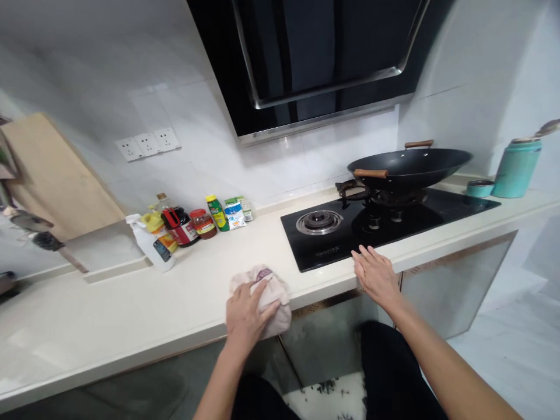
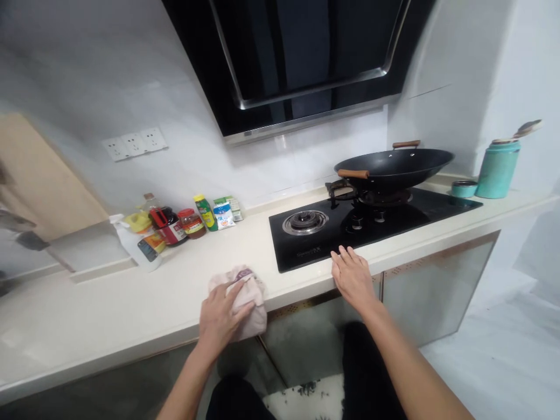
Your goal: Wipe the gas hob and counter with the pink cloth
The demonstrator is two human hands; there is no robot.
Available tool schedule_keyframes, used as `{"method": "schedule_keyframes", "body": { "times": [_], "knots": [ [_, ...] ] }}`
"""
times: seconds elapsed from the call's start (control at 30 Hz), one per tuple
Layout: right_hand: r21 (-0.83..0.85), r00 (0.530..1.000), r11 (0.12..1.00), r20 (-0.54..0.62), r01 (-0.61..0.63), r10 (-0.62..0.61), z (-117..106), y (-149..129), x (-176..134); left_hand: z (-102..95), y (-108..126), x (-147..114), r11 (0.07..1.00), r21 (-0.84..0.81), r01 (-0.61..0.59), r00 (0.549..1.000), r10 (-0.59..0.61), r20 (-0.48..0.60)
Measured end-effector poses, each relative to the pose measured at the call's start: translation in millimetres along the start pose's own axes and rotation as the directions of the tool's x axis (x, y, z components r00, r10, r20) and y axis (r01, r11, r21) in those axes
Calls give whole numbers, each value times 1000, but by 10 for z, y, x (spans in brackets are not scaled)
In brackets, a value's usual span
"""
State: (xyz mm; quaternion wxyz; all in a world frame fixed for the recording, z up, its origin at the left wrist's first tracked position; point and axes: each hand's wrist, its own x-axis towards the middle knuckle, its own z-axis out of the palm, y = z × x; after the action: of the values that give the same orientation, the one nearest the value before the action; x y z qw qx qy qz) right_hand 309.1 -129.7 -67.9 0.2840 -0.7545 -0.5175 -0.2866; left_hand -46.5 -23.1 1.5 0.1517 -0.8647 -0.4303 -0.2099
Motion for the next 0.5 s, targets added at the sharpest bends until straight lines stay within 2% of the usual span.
{"method": "schedule_keyframes", "body": {
  "times": [0.13,0.2,0.3,0.4,0.47,0.5],
  "knots": [
    [0,1000,1000,-10,3,-3,0,2,-23,-66,-711,-177,980,16,196,980,-196,-13],
    [-14,1000,1000,-22,-7,7,-2,-7,-26,-104,-1064,-199,942,23,335,941,-336,35],
    [-28,999,1000,-44,-7,6,-1,-11,-26,-149,-1509,-128,881,76,466,872,-472,126],
    [-35,997,999,-77,9,-12,18,10,-35,-162,-1776,12,801,154,578,784,-598,166],
    [-46,995,999,-99,20,-24,41,30,-44,-151,-1834,100,762,194,618,739,-647,189],
    [-51,994,998,-107,25,-31,54,40,-48,-140,-1827,135,756,206,621,731,-654,196]
  ]
}}
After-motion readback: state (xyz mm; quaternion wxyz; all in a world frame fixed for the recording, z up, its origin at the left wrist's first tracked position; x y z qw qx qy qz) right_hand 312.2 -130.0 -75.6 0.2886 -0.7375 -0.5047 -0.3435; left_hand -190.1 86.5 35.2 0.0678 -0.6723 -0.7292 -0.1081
